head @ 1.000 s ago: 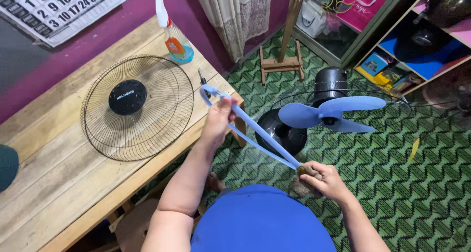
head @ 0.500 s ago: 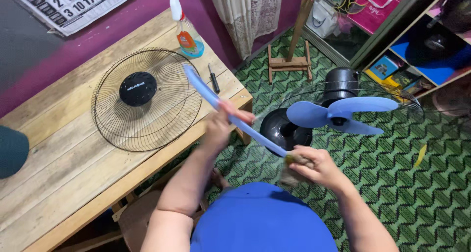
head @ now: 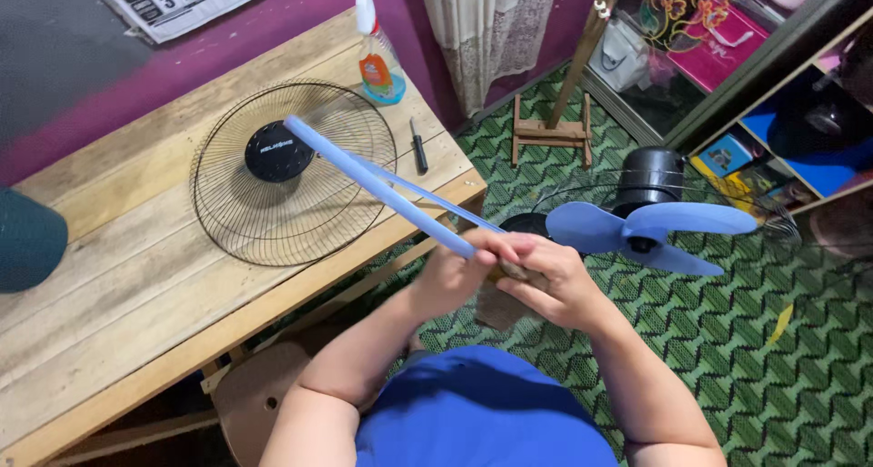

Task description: The person cleans the fan cage with a cloth and spray, then assembles the fan by attaching the blue plastic ring and the metal cage to the fan blades. They secure the components by hand and with a screwdriver.

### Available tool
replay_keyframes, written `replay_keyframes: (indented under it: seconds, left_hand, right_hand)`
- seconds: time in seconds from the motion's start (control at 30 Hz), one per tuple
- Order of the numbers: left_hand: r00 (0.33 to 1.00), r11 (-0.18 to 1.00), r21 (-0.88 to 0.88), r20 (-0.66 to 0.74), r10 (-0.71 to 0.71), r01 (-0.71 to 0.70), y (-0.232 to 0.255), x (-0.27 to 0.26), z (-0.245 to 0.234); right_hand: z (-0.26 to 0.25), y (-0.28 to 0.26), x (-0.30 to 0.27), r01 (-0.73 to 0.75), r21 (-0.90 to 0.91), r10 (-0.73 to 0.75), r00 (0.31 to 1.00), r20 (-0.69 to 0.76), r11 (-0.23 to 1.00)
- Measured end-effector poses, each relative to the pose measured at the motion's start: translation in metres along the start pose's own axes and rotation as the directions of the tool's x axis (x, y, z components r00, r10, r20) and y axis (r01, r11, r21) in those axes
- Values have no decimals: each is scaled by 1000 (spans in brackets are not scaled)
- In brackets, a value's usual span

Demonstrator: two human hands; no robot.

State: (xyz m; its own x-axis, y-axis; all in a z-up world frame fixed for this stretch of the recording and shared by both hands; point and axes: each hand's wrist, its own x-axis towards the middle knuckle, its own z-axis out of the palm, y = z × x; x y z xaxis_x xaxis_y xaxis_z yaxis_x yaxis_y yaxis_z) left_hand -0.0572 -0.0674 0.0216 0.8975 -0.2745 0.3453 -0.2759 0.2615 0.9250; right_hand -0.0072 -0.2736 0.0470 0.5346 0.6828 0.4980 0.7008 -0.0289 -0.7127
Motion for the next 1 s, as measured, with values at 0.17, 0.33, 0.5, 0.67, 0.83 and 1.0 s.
replay_keyframes:
  seconds: [0.17, 0.33, 0.5, 0.67, 0.83, 1.0]
  left_hand:
    - [867, 978, 22, -459, 195, -209, 36, -6, -79]
    - [696, 899, -218, -707, 123, -379, 78, -7, -147]
    - [800, 934, -296, -600, -21, -197, 61, -10, -104]
    - [900, 948, -202, -410, 147, -247, 62, -47, -71]
    - [806, 958, -123, -574, 145, -260, 69, -58, -82]
    - [780, 928, -141, -593, 199, -344, 69, -62, -92]
  right_hand:
    - [-6, 20, 8, -49, -66, 57, 991, 121, 997]
    - [3, 53, -3, -86, 64, 79, 992, 100, 994]
    - [22, 39, 30, 56, 85, -68, 986, 149, 995]
    - [33, 10, 59, 118, 113, -140, 968, 207, 987]
    - [52, 14, 70, 167, 245, -229, 940, 252, 955]
    - [67, 47, 82, 83, 538, -277, 916, 290, 839]
